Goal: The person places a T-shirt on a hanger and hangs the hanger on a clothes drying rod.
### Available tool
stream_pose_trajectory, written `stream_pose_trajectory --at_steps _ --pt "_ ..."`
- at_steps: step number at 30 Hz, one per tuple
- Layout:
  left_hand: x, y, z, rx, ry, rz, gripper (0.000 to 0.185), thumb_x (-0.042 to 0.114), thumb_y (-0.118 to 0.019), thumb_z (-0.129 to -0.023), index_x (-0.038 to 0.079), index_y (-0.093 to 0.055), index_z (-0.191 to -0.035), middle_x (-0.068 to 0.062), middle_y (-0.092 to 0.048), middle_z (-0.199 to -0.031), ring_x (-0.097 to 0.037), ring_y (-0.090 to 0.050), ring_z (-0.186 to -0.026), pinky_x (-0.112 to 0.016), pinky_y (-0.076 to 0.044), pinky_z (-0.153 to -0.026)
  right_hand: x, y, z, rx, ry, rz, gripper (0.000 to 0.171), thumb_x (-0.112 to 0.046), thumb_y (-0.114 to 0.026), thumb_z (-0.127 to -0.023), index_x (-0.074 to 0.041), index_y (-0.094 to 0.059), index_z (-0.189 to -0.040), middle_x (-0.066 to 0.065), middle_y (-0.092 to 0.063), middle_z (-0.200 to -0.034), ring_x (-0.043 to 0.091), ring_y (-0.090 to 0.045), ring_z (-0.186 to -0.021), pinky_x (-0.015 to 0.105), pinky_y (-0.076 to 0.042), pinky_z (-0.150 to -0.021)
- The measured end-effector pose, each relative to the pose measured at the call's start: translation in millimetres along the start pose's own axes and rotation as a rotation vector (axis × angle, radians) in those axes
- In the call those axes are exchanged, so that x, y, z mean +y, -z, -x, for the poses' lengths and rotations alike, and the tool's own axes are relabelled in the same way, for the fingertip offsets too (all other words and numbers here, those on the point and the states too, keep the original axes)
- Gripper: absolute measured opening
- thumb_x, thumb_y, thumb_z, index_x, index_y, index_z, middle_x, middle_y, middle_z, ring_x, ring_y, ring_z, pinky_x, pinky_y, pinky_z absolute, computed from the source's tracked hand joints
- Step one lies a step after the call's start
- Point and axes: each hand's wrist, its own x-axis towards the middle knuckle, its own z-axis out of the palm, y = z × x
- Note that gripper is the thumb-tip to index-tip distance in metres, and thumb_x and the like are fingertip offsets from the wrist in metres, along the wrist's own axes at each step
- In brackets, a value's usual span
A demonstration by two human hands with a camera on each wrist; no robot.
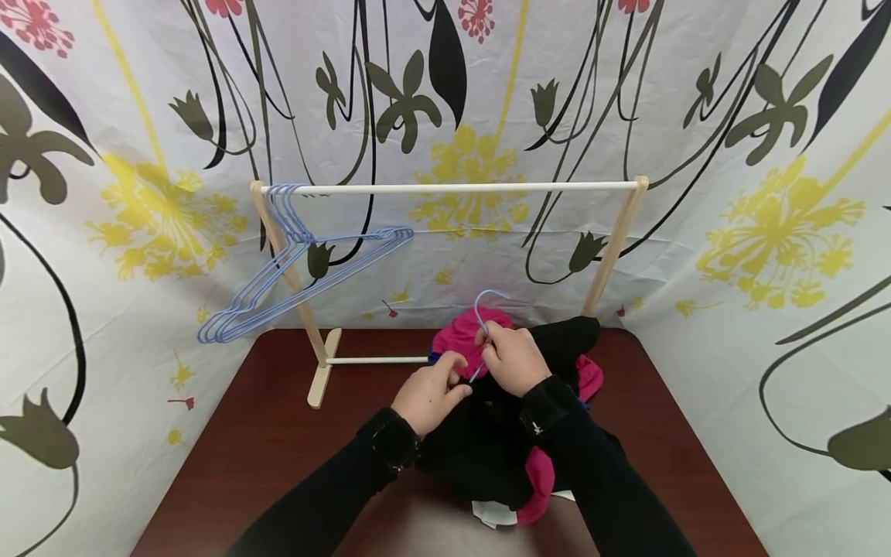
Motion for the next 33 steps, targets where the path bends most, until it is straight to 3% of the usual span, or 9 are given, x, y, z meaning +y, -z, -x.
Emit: stream_pose_trajectory --at_steps 3,7,10,15,20,25,29,32,33 --pt "-0.8 -1.8 2.7 -0.031 0.034 0.000 0.031 0.032 -0.070 -0.098 0.016 -0.057 -0.121 0.009 -0.062 -0.084 -0.002 -0.054 -0.063 -0.025 -0.046 -0.061 1.0 2.3 2.0 -0.018 -0.030 -0.014 0.018 -0.002 -0.052 -0.095 -0.014 -0.064 -0.099 -0.006 -0.060 -0.077 0.014 -0.048 -0.061 0.034 -0.042 -0.064" --pt "-2.0 -6.0 5.5 -0.077 0.035 -0.031 0.015 0.030 -0.070 -0.097 0.018 -0.064 -0.103 0.011 -0.059 -0.077 -0.004 -0.053 -0.063 -0.025 -0.045 -0.061 3.7 4.7 4.0 -0.031 -0.048 -0.025 0.016 -0.004 -0.053 -0.096 -0.014 -0.065 -0.101 -0.007 -0.058 -0.074 0.013 -0.047 -0.060 0.033 -0.041 -0.063" --pt "-2.9 -8.5 7.0 -0.092 0.023 -0.024 0.011 0.027 -0.068 -0.099 0.018 -0.063 -0.097 0.010 -0.056 -0.073 -0.005 -0.051 -0.062 -0.025 -0.043 -0.059 7.1 5.7 5.3 -0.027 -0.020 -0.017 0.011 -0.009 -0.056 -0.098 -0.015 -0.064 -0.099 -0.008 -0.056 -0.073 0.011 -0.048 -0.062 0.033 -0.041 -0.063" --pt "-2.8 -5.4 10.0 -0.089 0.035 0.038 0.009 0.024 -0.064 -0.102 0.016 -0.063 -0.104 0.010 -0.057 -0.078 -0.006 -0.052 -0.067 -0.025 -0.045 -0.065 18.4 11.4 9.8 -0.034 0.030 0.008 0.021 -0.024 -0.052 -0.106 -0.019 -0.056 -0.086 -0.007 -0.051 -0.074 0.014 -0.048 -0.069 0.040 -0.036 -0.079" --pt "-4.5 -0.9 13.0 -0.081 0.051 0.097 0.009 0.026 -0.062 -0.103 0.016 -0.063 -0.105 0.008 -0.057 -0.076 -0.008 -0.050 -0.064 -0.027 -0.046 -0.065 38.4 19.8 17.1 -0.014 -0.003 0.047 0.030 -0.026 -0.045 -0.109 -0.018 -0.058 -0.083 -0.005 -0.056 -0.080 0.019 -0.057 -0.085 0.054 -0.034 -0.096" --pt "-7.5 0.5 16.0 -0.086 0.060 0.125 0.012 0.027 -0.060 -0.104 0.016 -0.063 -0.110 0.009 -0.057 -0.077 -0.008 -0.050 -0.065 -0.027 -0.046 -0.066 58.6 26.6 26.1 0.007 -0.089 0.143 0.039 -0.026 -0.038 -0.111 -0.018 -0.049 -0.074 -0.002 -0.048 -0.070 0.023 -0.057 -0.080 0.054 -0.034 -0.098" --pt "-8.2 2.1 17.9 -0.086 0.063 0.134 0.019 0.028 -0.060 -0.104 0.015 -0.065 -0.115 0.010 -0.059 -0.082 -0.008 -0.053 -0.069 -0.028 -0.047 -0.069 66.9 29.4 32.8 0.023 -0.162 0.211 0.045 -0.027 -0.037 -0.111 -0.015 -0.059 -0.073 0.014 -0.072 -0.096 0.034 -0.066 -0.098 0.056 -0.032 -0.101" --pt "-8.4 3.1 19.3 -0.083 0.072 0.130 0.023 0.030 -0.060 -0.103 0.014 -0.065 -0.119 0.010 -0.060 -0.085 -0.007 -0.054 -0.072 -0.028 -0.048 -0.071 68.2 30.8 34.2 0.059 -0.190 0.219 0.048 -0.024 -0.040 -0.109 -0.015 -0.054 -0.064 0.015 -0.072 -0.086 0.035 -0.068 -0.094 0.057 -0.033 -0.097" --pt "-8.8 3.2 19.8 -0.081 0.071 0.130 0.024 0.030 -0.060 -0.103 0.014 -0.065 -0.120 0.009 -0.060 -0.086 -0.007 -0.054 -0.072 -0.028 -0.048 -0.070 68.7 31.4 33.7 0.078 -0.189 0.217 0.050 -0.023 -0.041 -0.109 -0.017 -0.045 -0.060 0.010 -0.067 -0.073 0.033 -0.067 -0.085 0.057 -0.034 -0.095"
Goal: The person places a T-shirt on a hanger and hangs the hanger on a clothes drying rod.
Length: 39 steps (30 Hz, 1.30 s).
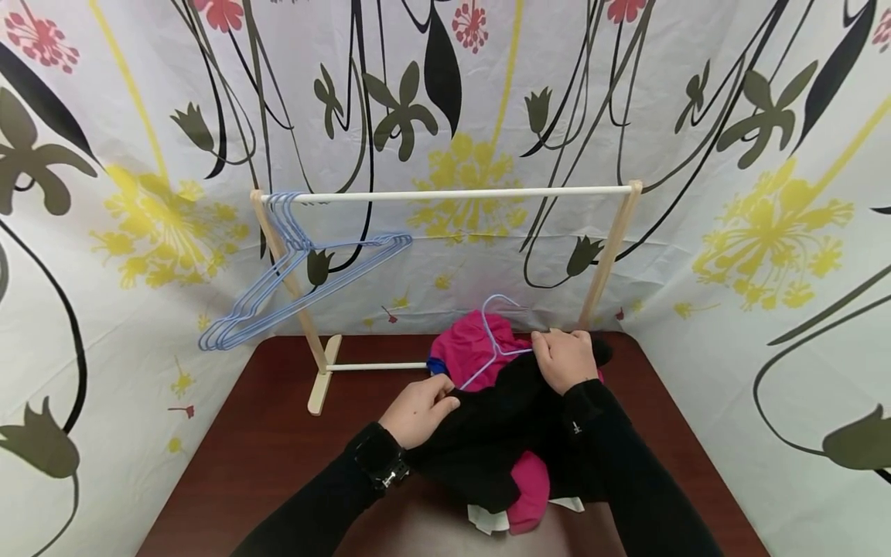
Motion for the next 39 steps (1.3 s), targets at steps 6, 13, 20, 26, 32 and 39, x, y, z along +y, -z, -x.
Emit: stream_pose_trajectory --at_steps 6,13,20,26,32,39 --pt "0.1 0.1 1.3 -0.006 0.000 -0.002 0.022 0.030 -0.059 -0.104 0.014 -0.063 -0.118 0.009 -0.059 -0.082 -0.008 -0.052 -0.069 -0.029 -0.046 -0.071 9.7 4.4 0.4 0.062 -0.020 -0.029 0.053 -0.024 -0.042 -0.109 -0.018 -0.040 -0.057 0.000 -0.050 -0.055 0.031 -0.062 -0.071 0.056 -0.033 -0.095" --pt "-1.6 -4.3 1.2 0.003 0.021 0.059 0.013 0.028 -0.056 -0.106 0.018 -0.055 -0.098 0.006 -0.047 -0.070 -0.009 -0.046 -0.063 -0.028 -0.041 -0.063 23.1 1.9 6.6 0.051 -0.050 0.049 0.054 -0.027 -0.035 -0.110 -0.016 -0.055 -0.061 0.015 -0.070 -0.079 0.038 -0.063 -0.092 0.060 -0.029 -0.099" --pt "-0.3 -8.6 2.4 0.039 0.048 0.184 0.013 0.029 -0.057 -0.105 0.016 -0.058 -0.107 0.004 -0.052 -0.080 -0.011 -0.049 -0.069 -0.030 -0.043 -0.068 17.0 2.8 11.6 0.122 -0.069 0.021 0.035 -0.027 -0.043 -0.108 -0.007 -0.071 -0.100 0.018 -0.066 -0.111 0.042 -0.052 -0.110 0.063 -0.027 -0.101" --pt "10.5 -12.0 2.2 0.077 0.044 0.272 0.024 0.023 -0.056 -0.105 0.010 -0.059 -0.125 0.002 -0.059 -0.101 -0.013 -0.055 -0.088 -0.035 -0.047 -0.084 -13.1 13.7 20.3 0.160 -0.111 -0.131 0.040 -0.025 -0.055 -0.103 -0.006 -0.056 -0.139 0.026 -0.045 -0.136 0.050 -0.041 -0.124 0.065 -0.030 -0.100" --pt "31.6 -23.6 4.1 0.104 -0.005 0.254 0.031 0.014 -0.053 -0.105 0.007 -0.055 -0.135 -0.004 -0.062 -0.118 -0.016 -0.059 -0.107 -0.039 -0.047 -0.094 -50.4 20.2 24.5 -0.111 -0.171 -0.369 0.070 -0.042 -0.050 -0.106 -0.014 -0.020 -0.162 0.030 -0.027 -0.151 0.044 -0.043 -0.131 0.059 -0.037 -0.103" --pt "51.2 -41.9 10.2 0.075 -0.150 0.198 0.041 0.007 -0.056 -0.101 0.011 -0.052 -0.141 0.000 -0.058 -0.123 -0.010 -0.057 -0.110 -0.030 -0.047 -0.095 -60.1 15.4 15.9 -0.019 -0.184 -0.517 0.046 -0.030 -0.046 -0.108 0.001 -0.049 -0.143 0.029 -0.044 -0.133 0.037 -0.051 -0.117 0.045 -0.038 -0.098"
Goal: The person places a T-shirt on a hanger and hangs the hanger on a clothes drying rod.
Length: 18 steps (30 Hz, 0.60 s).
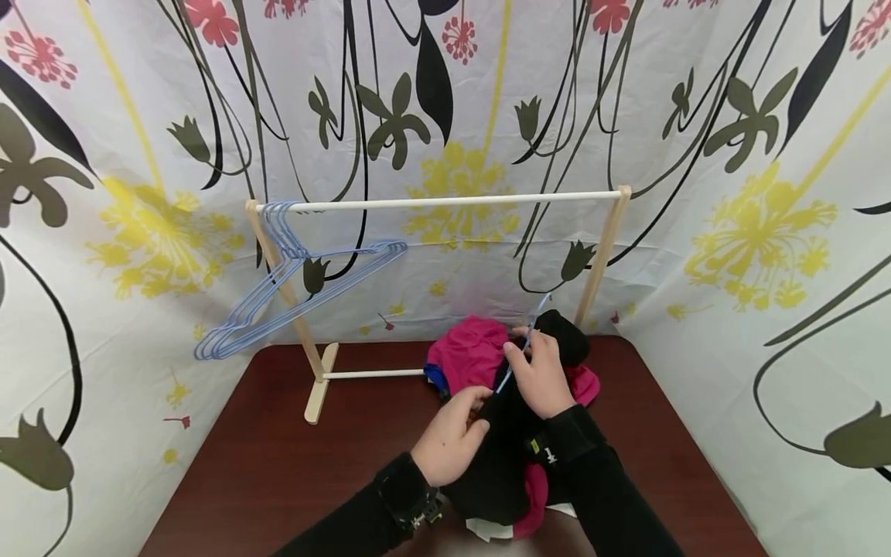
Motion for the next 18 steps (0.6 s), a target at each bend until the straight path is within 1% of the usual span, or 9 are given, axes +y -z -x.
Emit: stream_pose_trajectory --at_steps 2,4,5,7,9,10,12,15,18 --pt "1.2 -3.5 3.4 -0.026 -0.021 0.002 0.047 0.006 -0.059 -0.097 0.013 -0.051 -0.143 0.004 -0.056 -0.118 -0.007 -0.055 -0.104 -0.026 -0.047 -0.091 0.3 -0.2 -2.3 0.038 0.031 -0.016 0.037 -0.023 -0.042 -0.110 0.004 -0.056 -0.131 0.026 -0.051 -0.123 0.034 -0.047 -0.113 0.041 -0.034 -0.094" --pt "1.5 -7.1 7.3 -0.052 -0.033 -0.005 0.052 0.009 -0.065 -0.094 0.014 -0.050 -0.143 0.006 -0.054 -0.117 -0.006 -0.054 -0.104 -0.026 -0.047 -0.091 0.9 1.6 -3.3 0.059 0.046 -0.036 0.036 -0.019 -0.035 -0.111 0.006 -0.059 -0.123 0.025 -0.053 -0.119 0.034 -0.048 -0.109 0.037 -0.035 -0.091" --pt "1.4 -9.2 9.6 -0.068 -0.032 -0.021 0.054 0.013 -0.067 -0.093 0.014 -0.050 -0.144 0.006 -0.053 -0.121 -0.006 -0.054 -0.108 -0.026 -0.047 -0.094 1.0 3.0 -3.6 0.062 0.044 -0.040 0.037 -0.019 -0.032 -0.111 0.006 -0.058 -0.121 0.024 -0.052 -0.121 0.034 -0.047 -0.113 0.036 -0.036 -0.090" --pt "0.7 -13.3 13.8 -0.118 -0.021 -0.057 0.060 0.025 -0.072 -0.092 0.016 -0.047 -0.147 0.006 -0.051 -0.133 -0.007 -0.050 -0.120 -0.028 -0.045 -0.099 0.9 7.1 -5.6 0.049 0.041 -0.052 0.041 -0.019 -0.028 -0.112 0.008 -0.057 -0.120 0.025 -0.051 -0.122 0.036 -0.051 -0.112 0.036 -0.040 -0.087" --pt "0.8 -17.4 16.6 -0.174 -0.021 -0.108 0.069 0.035 -0.073 -0.091 0.016 -0.044 -0.150 0.003 -0.045 -0.146 -0.010 -0.044 -0.132 -0.031 -0.042 -0.105 -0.9 12.1 -9.5 0.027 0.038 -0.065 0.044 -0.020 -0.025 -0.113 0.010 -0.055 -0.121 0.027 -0.050 -0.126 0.041 -0.054 -0.112 0.039 -0.044 -0.086" --pt "0.8 -19.2 17.2 -0.205 -0.022 -0.127 0.072 0.038 -0.072 -0.092 0.016 -0.041 -0.152 0.002 -0.041 -0.151 -0.011 -0.041 -0.137 -0.032 -0.040 -0.107 -2.0 14.9 -11.8 0.013 0.039 -0.064 0.045 -0.021 -0.024 -0.113 0.011 -0.055 -0.122 0.028 -0.050 -0.128 0.043 -0.054 -0.115 0.042 -0.044 -0.089" --pt "2.1 -21.5 17.8 -0.253 -0.020 -0.136 0.074 0.039 -0.068 -0.094 0.014 -0.035 -0.156 0.000 -0.034 -0.158 -0.013 -0.036 -0.142 -0.033 -0.038 -0.110 -5.3 20.7 -16.9 -0.014 0.031 -0.068 0.047 -0.022 -0.023 -0.113 0.012 -0.053 -0.125 0.029 -0.049 -0.133 0.047 -0.054 -0.119 0.048 -0.043 -0.093" --pt "6.2 -20.9 15.2 -0.276 -0.014 -0.093 0.072 0.035 -0.063 -0.099 0.013 -0.030 -0.159 -0.002 -0.027 -0.163 -0.014 -0.031 -0.146 -0.034 -0.034 -0.112 -11.1 29.9 -24.0 -0.062 -0.006 -0.118 0.050 -0.025 -0.020 -0.113 0.012 -0.047 -0.131 0.031 -0.041 -0.143 0.052 -0.049 -0.125 0.056 -0.044 -0.096" --pt "11.5 -15.9 8.2 -0.272 -0.017 -0.031 0.071 0.035 -0.060 -0.101 0.012 -0.028 -0.160 -0.002 -0.023 -0.165 -0.013 -0.027 -0.147 -0.034 -0.031 -0.114 -17.9 40.1 -31.7 -0.086 -0.055 -0.152 0.052 -0.030 -0.020 -0.113 0.009 -0.043 -0.139 0.031 -0.032 -0.151 0.053 -0.050 -0.126 0.058 -0.046 -0.094"
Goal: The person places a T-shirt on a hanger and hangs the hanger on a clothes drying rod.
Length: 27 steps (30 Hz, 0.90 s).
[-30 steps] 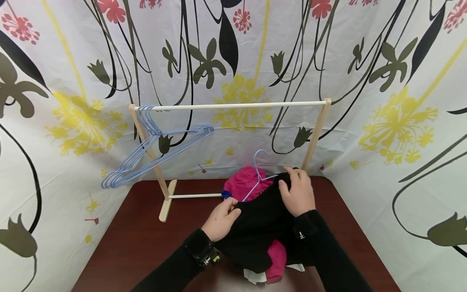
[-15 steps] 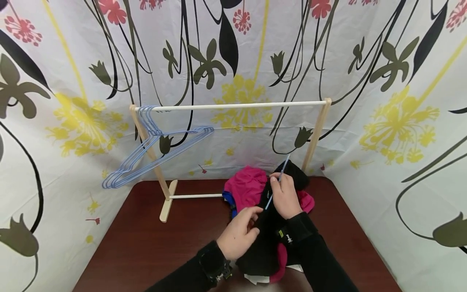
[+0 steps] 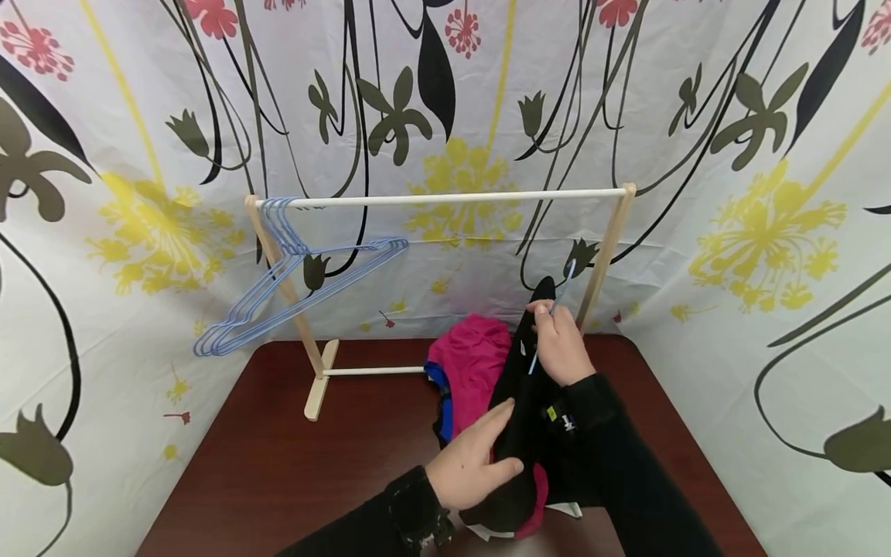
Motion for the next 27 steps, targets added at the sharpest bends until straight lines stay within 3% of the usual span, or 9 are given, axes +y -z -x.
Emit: stream_pose_trajectory --at_steps 3,8,12,17,22,27 --pt "4.8 6.0 -8.1 0.015 -0.040 0.041 0.071 0.037 -0.060 -0.102 0.012 -0.027 -0.160 -0.004 -0.021 -0.166 -0.014 -0.024 -0.149 -0.035 -0.030 -0.115 -8.7 12.2 -5.4 -0.013 -0.037 0.010 0.057 -0.037 -0.020 -0.112 0.002 -0.036 -0.150 0.028 -0.023 -0.160 0.053 -0.052 -0.124 0.059 -0.043 -0.099" --pt "13.9 9.2 -21.8 0.044 -0.063 0.120 0.071 0.042 -0.061 -0.101 0.020 -0.027 -0.161 -0.004 -0.021 -0.166 -0.015 -0.021 -0.150 -0.037 -0.029 -0.116 -20.9 25.3 -16.4 -0.022 -0.063 0.009 0.061 -0.041 -0.021 -0.112 -0.005 -0.018 -0.161 0.024 -0.016 -0.164 0.054 -0.052 -0.123 0.060 -0.034 -0.108" --pt "24.1 14.0 -37.5 0.055 -0.107 0.179 0.069 0.036 -0.063 -0.101 0.027 -0.029 -0.160 0.008 -0.031 -0.161 -0.008 -0.030 -0.145 -0.031 -0.031 -0.114 -24.3 33.5 -25.4 -0.007 -0.050 -0.052 0.063 -0.034 -0.025 -0.112 -0.005 -0.001 -0.162 0.026 -0.012 -0.164 0.053 -0.044 -0.132 0.058 -0.032 -0.110" --pt "39.5 23.6 -58.3 0.058 -0.122 0.236 0.066 0.031 -0.062 -0.102 0.028 -0.029 -0.160 0.011 -0.035 -0.158 -0.003 -0.040 -0.137 -0.025 -0.036 -0.108 -24.2 46.6 -27.3 0.031 -0.045 -0.072 0.068 -0.030 -0.030 -0.110 -0.020 0.017 -0.160 0.020 -0.004 -0.167 0.046 -0.037 -0.140 0.053 -0.031 -0.113" --pt "51.6 30.5 -78.8 0.057 -0.097 0.268 0.068 0.031 -0.062 -0.102 0.022 -0.028 -0.160 0.009 -0.033 -0.160 -0.004 -0.036 -0.140 -0.024 -0.033 -0.110 -25.0 54.4 -24.4 0.025 -0.050 -0.027 0.073 -0.034 -0.033 -0.110 -0.028 0.021 -0.157 0.015 -0.003 -0.168 0.043 -0.037 -0.141 0.050 -0.023 -0.117" --pt "60.5 37.6 -99.2 0.083 -0.055 0.276 0.070 0.038 -0.063 -0.101 0.019 -0.030 -0.160 0.008 -0.037 -0.158 -0.005 -0.038 -0.140 -0.026 -0.035 -0.109 -24.8 59.6 -24.1 0.050 -0.022 0.038 0.069 -0.038 -0.036 -0.110 -0.023 0.006 -0.162 0.014 -0.011 -0.167 0.035 -0.018 -0.151 0.049 -0.011 -0.120"
